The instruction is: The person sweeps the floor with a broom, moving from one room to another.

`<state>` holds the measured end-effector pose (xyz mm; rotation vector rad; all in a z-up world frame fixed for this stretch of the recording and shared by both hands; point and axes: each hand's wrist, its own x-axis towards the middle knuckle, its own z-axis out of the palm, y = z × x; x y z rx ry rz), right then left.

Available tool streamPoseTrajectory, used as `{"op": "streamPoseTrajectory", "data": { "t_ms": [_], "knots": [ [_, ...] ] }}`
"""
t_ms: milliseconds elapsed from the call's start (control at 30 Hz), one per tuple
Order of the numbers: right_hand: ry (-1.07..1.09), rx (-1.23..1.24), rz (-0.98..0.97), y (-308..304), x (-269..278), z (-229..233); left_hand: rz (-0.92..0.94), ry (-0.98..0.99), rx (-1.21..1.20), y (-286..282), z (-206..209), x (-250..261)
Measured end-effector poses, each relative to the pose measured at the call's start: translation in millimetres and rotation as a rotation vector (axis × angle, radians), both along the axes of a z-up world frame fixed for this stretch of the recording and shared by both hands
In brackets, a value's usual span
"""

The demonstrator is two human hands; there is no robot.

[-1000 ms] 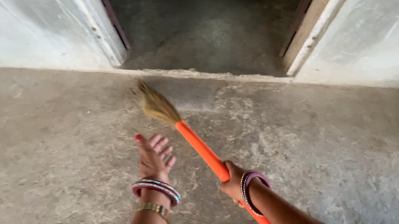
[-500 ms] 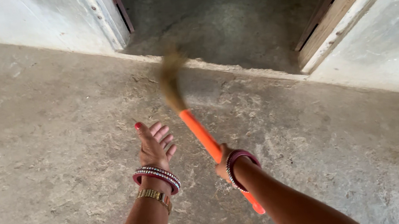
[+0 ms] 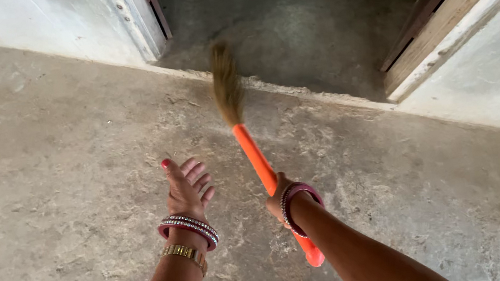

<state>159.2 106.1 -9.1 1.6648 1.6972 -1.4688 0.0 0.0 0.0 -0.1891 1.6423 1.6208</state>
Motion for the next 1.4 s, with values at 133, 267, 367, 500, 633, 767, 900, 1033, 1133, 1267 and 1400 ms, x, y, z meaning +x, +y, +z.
{"op": "streamPoseTrajectory", "data": {
  "t_ms": [133, 267, 367, 500, 633, 767, 900, 1033, 1133, 1267, 1400],
  "knots": [
    [-0.135, 0.143, 0.479, -5, -5, -15, 0.006, 0.020, 0.006, 2, -4, -6],
    [-0.426, -0.033, 1.379, -30, -2, -17, -0.006, -0.015, 0.032, 10, -8, -3],
    [-0.027, 0.091, 0.529, -58, 32, 0, -0.034, 0.000, 0.027, 15, -8, -5],
    [-0.006, 0.064, 0.250, -73, 41, 24, -0.086, 0.005, 0.039, 16, -2, -16],
    [-0.047, 0.077, 0.079, -69, 17, 12, -0.100, -0.016, 0.033, 9, 4, -21],
    [-0.356, 0.164, 0.999, -80, -6, -15, -0.189, 0.023, 0.039, -7, -3, -25],
    [-0.172, 0.032, 0.376, -128, -25, -3, -0.260, -0.003, -0.038, -32, -18, -39],
    [-0.025, 0.068, 0.271, -143, -26, 23, -0.283, 0.053, -0.052, -43, -28, -58],
    [-0.009, 0.079, 0.117, -143, -7, 37, -0.367, 0.120, -0.013, -41, -35, -66],
    [-0.071, 0.091, -0.244, -148, 27, 36, -0.341, 0.041, 0.016, -25, -38, -62],
    [-0.005, 0.098, -0.521, -149, 54, -4, -0.422, 0.014, 0.018, -23, -42, -38]
  ]
}}
